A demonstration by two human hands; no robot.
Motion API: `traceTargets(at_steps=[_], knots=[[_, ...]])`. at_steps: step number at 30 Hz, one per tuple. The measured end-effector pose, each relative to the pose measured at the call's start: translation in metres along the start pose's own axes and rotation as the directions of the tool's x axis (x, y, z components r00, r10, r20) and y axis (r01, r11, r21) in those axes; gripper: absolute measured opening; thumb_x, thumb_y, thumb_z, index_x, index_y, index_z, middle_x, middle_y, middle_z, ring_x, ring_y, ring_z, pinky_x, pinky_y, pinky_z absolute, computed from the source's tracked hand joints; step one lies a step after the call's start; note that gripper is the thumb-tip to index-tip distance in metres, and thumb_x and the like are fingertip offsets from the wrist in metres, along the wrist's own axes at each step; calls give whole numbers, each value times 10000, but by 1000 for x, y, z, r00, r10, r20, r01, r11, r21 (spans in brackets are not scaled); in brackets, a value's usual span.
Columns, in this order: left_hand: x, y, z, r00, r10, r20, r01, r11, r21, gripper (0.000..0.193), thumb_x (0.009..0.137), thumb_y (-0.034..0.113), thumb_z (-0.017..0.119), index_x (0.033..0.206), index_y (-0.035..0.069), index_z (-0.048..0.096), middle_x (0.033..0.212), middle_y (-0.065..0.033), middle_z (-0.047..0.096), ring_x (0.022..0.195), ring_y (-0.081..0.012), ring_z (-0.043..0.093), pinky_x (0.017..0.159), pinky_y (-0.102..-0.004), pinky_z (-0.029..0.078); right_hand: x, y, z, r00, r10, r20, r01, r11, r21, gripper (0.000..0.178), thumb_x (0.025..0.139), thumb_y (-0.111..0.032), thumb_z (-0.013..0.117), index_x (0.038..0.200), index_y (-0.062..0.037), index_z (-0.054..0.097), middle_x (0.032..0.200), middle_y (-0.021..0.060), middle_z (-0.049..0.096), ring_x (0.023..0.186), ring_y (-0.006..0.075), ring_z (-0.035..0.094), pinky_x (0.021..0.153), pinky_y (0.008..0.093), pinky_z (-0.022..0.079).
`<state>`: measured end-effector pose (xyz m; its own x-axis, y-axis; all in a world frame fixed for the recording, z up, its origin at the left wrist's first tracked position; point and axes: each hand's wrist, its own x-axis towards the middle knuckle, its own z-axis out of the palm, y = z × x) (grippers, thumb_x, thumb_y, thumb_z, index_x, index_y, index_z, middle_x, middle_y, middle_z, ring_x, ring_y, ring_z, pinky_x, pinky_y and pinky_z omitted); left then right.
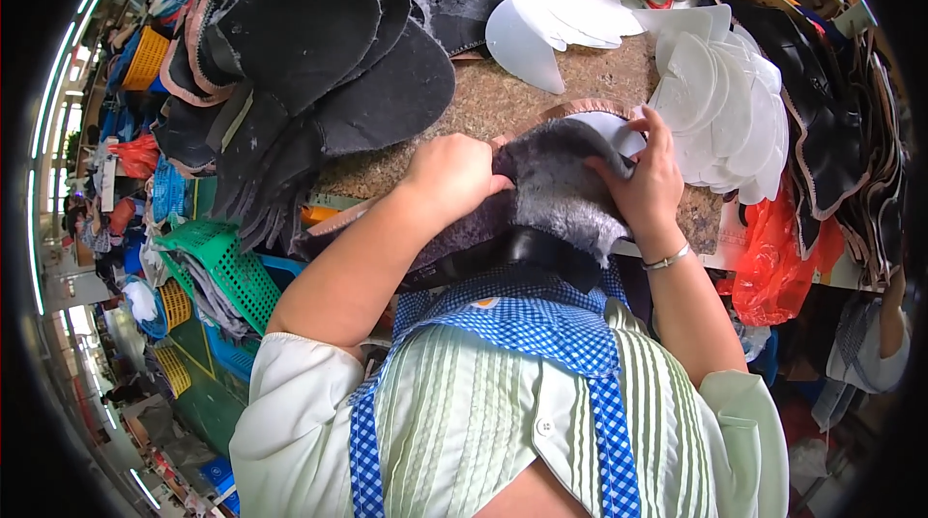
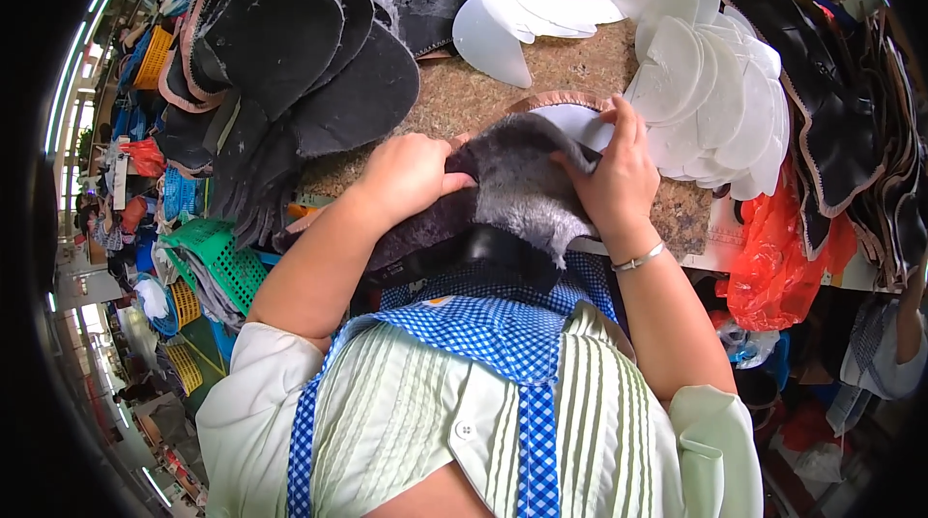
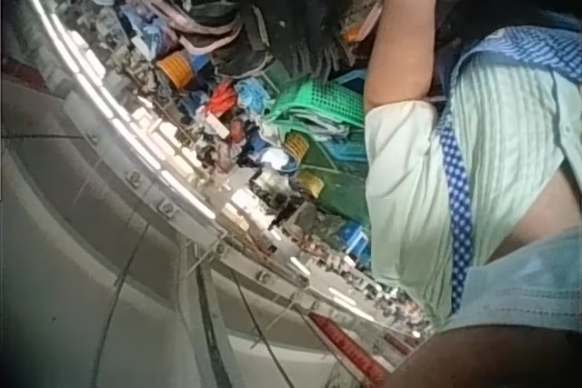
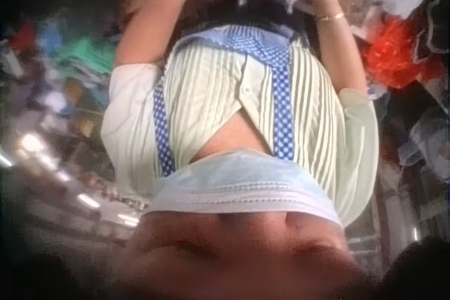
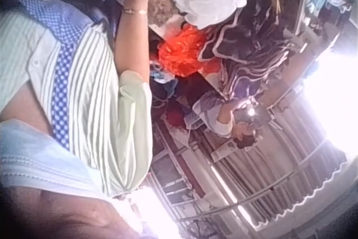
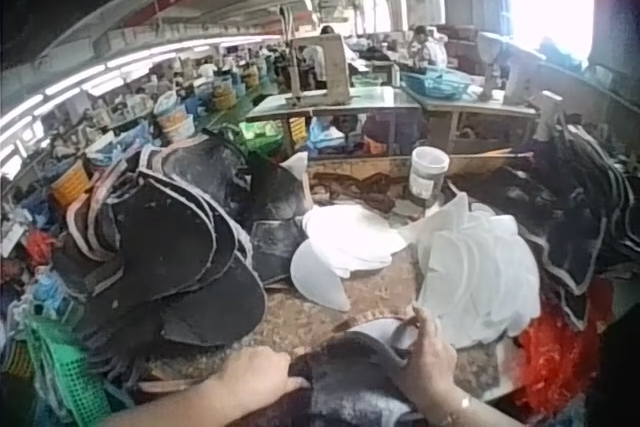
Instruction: Manually aligning and assembling shoe upper components and linings at a factory workbench.
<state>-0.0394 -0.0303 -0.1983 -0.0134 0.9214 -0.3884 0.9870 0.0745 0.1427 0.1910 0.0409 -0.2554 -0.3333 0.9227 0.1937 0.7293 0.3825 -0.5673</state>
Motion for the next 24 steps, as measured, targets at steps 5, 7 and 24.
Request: traceTargets(at_steps=[5, 7, 24], knots=[[3, -4, 10, 1000, -29, -10, 30, 999, 15, 495, 791, 516, 697, 930, 42, 716, 869, -152, 705, 833, -317, 694, 756, -412, 553, -3, -9, 6, 856, -448, -257, 269, 812, -518, 596, 794, -237, 702, 1329, -66, 500, 1420, 167, 434, 1298, 359, 449, 1050, 445, 369], [1, -4, 12, 997, -57, -50, 59, 997, 44, 518, 781, 540, 694, 911, 39, 721, 881, -151, 708, 842, -306, 698, 746, -407, 558, -1, -20, 0, 776, -629, -50, 533, 696, -481, 413, 839, -133, 581, 1240, -33, 589, 1448, 124, 446, 1349, 304, 419, 1112, 458, 304], [-37, 8, 67, 768, 470, -435, -383, 881, 277, 406, 858, 120, 473, 1204, -85, 527, 1271, -235, 520, 1193, -357, 512, 1024, -454, 393, 25, -25, 49, 965, -242, 96, 260, 924, -280, 1010, 843, -694, 490, 1461, 77, 285, 1552, 257, 223, 1473, 363, 138, 1193, 457, 95]])
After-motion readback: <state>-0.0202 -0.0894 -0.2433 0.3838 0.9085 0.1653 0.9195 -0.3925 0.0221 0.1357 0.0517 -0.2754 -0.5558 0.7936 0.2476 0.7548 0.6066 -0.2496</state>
